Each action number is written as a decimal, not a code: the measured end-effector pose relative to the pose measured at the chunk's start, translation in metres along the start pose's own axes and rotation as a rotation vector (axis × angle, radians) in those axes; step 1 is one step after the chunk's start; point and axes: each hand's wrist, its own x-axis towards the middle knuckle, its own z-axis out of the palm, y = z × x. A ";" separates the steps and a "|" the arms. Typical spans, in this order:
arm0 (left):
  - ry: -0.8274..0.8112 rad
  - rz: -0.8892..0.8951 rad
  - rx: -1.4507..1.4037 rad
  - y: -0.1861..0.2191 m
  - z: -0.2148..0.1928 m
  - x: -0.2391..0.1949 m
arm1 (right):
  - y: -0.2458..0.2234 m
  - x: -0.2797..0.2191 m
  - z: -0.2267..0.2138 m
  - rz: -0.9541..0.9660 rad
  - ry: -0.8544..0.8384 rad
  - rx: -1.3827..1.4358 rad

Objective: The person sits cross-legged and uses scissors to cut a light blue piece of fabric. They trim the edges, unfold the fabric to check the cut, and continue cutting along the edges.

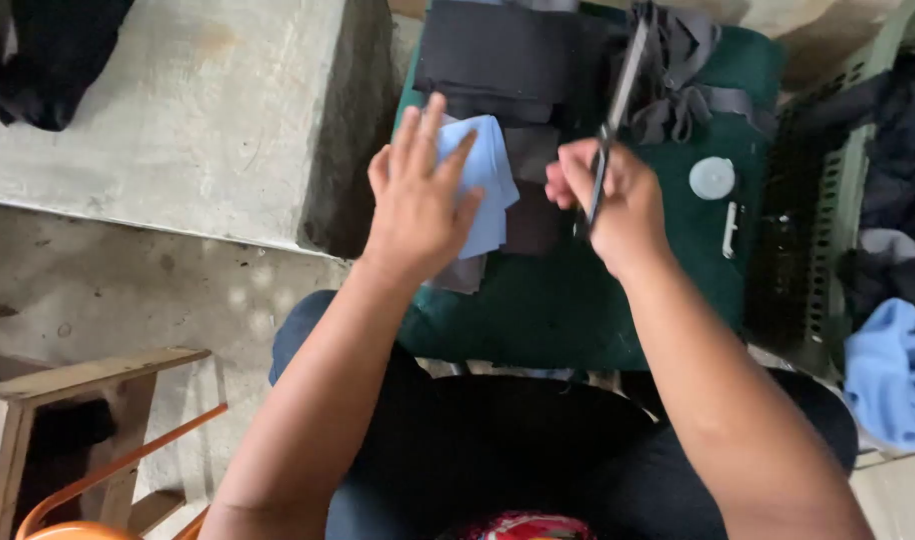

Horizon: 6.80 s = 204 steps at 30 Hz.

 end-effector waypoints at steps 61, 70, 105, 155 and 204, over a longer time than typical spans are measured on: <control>-0.376 0.321 -0.967 0.217 0.056 -0.153 | 0.119 -0.280 -0.123 0.021 0.251 0.430; -0.197 -0.252 -1.366 0.166 0.031 -0.209 | 0.162 -0.270 -0.114 0.058 0.688 0.113; -0.470 -0.189 -1.732 0.155 -0.079 -0.197 | 0.198 -0.264 -0.027 -0.033 -0.086 -0.015; -0.913 0.058 -1.133 0.128 -0.037 -0.215 | 0.161 -0.261 -0.028 0.033 -0.024 0.597; -0.510 -0.170 -1.055 0.156 -0.006 -0.217 | 0.188 -0.255 -0.039 -0.097 0.178 0.564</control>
